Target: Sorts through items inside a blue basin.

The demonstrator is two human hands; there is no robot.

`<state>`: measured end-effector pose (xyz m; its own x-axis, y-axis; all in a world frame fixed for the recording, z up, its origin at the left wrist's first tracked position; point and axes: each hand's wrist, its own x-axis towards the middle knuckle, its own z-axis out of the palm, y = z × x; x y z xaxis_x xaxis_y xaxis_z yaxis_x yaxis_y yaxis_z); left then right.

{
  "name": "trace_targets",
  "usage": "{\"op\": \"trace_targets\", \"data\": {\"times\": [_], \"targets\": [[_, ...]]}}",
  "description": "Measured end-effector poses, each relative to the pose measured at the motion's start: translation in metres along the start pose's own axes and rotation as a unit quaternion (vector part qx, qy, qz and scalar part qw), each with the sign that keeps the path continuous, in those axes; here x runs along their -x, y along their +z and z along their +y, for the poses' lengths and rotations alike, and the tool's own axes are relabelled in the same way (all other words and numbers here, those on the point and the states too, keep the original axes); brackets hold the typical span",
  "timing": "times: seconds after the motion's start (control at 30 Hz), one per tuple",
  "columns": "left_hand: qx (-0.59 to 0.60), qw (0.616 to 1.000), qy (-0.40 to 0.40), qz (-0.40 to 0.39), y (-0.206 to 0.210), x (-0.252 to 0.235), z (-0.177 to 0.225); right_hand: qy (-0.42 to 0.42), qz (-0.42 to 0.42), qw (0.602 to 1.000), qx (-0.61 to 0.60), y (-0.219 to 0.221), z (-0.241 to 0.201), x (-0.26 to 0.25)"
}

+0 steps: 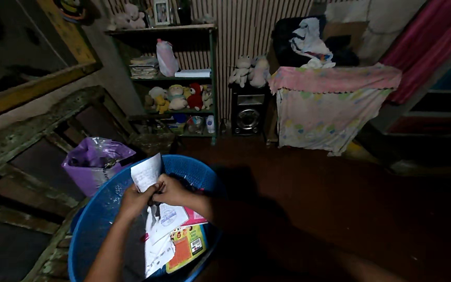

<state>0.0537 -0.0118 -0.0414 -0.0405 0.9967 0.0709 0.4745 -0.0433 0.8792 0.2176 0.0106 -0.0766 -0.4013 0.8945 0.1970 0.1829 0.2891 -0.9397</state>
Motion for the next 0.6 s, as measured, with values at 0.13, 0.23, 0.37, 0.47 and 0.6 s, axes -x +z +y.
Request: {"op": "trace_targets", "data": {"times": [0.13, 0.23, 0.37, 0.47, 0.6], "targets": [[-0.049, 0.999, -0.006, 0.007, -0.001, 0.000, -0.004, -0.007, -0.001, 1.000, 0.002, 0.002, 0.002, 0.000], [-0.087, 0.996, -0.013, -0.008, -0.003, 0.000, -0.005, -0.008, -0.026, 1.000, -0.001, -0.003, -0.002, 0.000], [-0.118, 0.992, -0.041, -0.027, 0.000, 0.003, -0.005, 0.019, -0.097, 0.993, 0.063, -0.016, -0.012, 0.000], [-0.140, 0.987, -0.058, -0.055, 0.006, 0.003, -0.011, -0.005, -0.111, 0.965, 0.239, -0.029, -0.034, 0.010], [-0.169, 0.980, -0.005, -0.110, 0.014, 0.010, -0.020, -0.122, -0.188, 0.970, 0.095, -0.048, -0.099, 0.072]]}}
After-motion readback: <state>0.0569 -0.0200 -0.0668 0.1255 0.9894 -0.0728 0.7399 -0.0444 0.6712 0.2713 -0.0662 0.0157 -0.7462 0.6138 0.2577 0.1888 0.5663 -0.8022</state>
